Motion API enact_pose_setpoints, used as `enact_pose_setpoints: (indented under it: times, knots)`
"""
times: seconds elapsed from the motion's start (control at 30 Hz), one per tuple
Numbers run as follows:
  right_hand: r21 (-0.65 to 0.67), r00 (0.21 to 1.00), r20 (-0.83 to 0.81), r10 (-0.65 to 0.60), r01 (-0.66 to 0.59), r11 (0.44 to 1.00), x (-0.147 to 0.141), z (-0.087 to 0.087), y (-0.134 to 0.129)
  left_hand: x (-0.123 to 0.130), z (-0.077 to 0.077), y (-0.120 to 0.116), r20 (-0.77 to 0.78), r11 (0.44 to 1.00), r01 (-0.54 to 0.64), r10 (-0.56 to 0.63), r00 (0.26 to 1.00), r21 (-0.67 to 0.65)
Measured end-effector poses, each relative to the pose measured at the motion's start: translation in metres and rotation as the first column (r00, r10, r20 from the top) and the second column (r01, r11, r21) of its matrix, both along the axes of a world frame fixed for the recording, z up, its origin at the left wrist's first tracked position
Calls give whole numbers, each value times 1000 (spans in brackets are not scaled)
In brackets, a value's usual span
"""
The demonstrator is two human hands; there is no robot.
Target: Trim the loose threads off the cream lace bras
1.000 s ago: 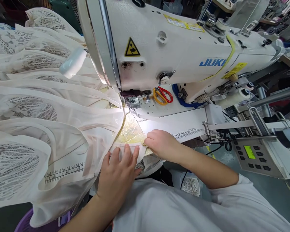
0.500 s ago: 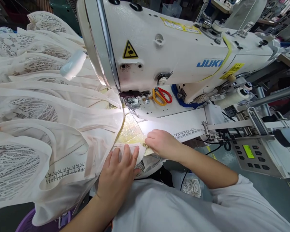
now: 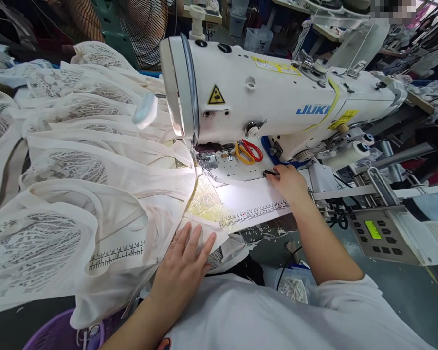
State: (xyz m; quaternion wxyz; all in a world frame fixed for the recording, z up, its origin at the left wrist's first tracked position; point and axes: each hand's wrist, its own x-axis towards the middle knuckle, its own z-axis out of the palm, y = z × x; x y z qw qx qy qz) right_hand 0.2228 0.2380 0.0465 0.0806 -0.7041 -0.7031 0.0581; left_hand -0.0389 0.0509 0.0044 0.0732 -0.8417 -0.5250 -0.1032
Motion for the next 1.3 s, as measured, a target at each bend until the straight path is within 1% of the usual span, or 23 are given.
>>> enact_pose_setpoints:
  times: [0.07, 0.1, 0.17, 0.2, 0.23, 0.27, 0.3, 0.33, 0.37, 0.43, 0.53, 0.63, 0.7, 0.87, 0.93, 1.03, 1.1, 1.17, 1.3]
  knots:
    - [74, 999, 16, 52, -53, 996, -18, 5, -17, 0, 1, 0, 8, 1000, 14, -14, 1000, 5]
    - [86, 989, 11, 146, -146, 985, -31, 7, -29, -1, 1, 0, 10, 1000, 12, -12, 1000, 3]
    - [21, 942, -32, 334, -334, 942, -64, 9, -53, -1, 1, 0, 6, 1000, 20, -20, 1000, 13]
    - [-60, 871, -52, 489, -491, 869, -80, 9, -64, -1, 1, -1, 3, 1000, 22, -22, 1000, 17]
    - [-108, 789, -63, 611, -614, 782, -96, 8, -74, -1, 1, -1, 1, 999, 29, -29, 1000, 19]
    - [-128, 737, -56, 674, -675, 727, -110, 6, -82, -2, 1, -2, 2, 999, 33, -33, 999, 20]
    - [-145, 697, -34, 716, -713, 686, -121, 3, -87, -2, 2, -2, 2, 999, 38, -38, 999, 13]
    - [-164, 670, -9, 742, -733, 660, -130, 2, -91, -2, 3, -3, 1, 999, 39, -39, 999, -3]
    - [-181, 659, 17, 752, -737, 651, -137, 1, -93, -2, 4, -3, 0, 999, 36, -36, 999, -26]
    - [-216, 651, 52, 757, -733, 645, -145, 3, -95, -2, 7, -3, -14, 996, 47, -48, 999, -74]
    - [-297, 648, 76, 758, -711, 637, -153, 13, -94, -2, 10, -2, -24, 987, 63, -67, 997, -147]
    - [-342, 637, 100, 764, -699, 628, -158, 19, -91, -3, 10, -2, -18, 981, 56, -60, 998, -184]
    - [-323, 640, 110, 760, -700, 636, -157, 18, -88, -5, 8, -2, -10, 984, 63, -65, 998, -164]
    - [-258, 670, 131, 731, -689, 677, -146, 8, -88, -6, 6, -2, -5, 988, 88, -89, 996, -127]
    - [-245, 665, 131, 735, -697, 674, -145, 6, -90, -5, 7, -2, -4, 990, 91, -92, 996, -110]
    - [-256, 639, 117, 760, -720, 645, -149, 6, -91, -5, 8, -1, -10, 993, 85, -86, 996, -82]
    - [-244, 641, 109, 760, -724, 645, -150, 6, -90, -5, 7, -1, -13, 993, 85, -86, 996, -78]
    - [-218, 676, 117, 728, -697, 683, -149, 5, -87, -5, 7, -1, -11, 993, 82, -83, 997, -80]
    - [-148, 796, 176, 579, -560, 815, -139, 2, -72, -5, 5, -1, -12, 993, 76, -78, 997, -92]
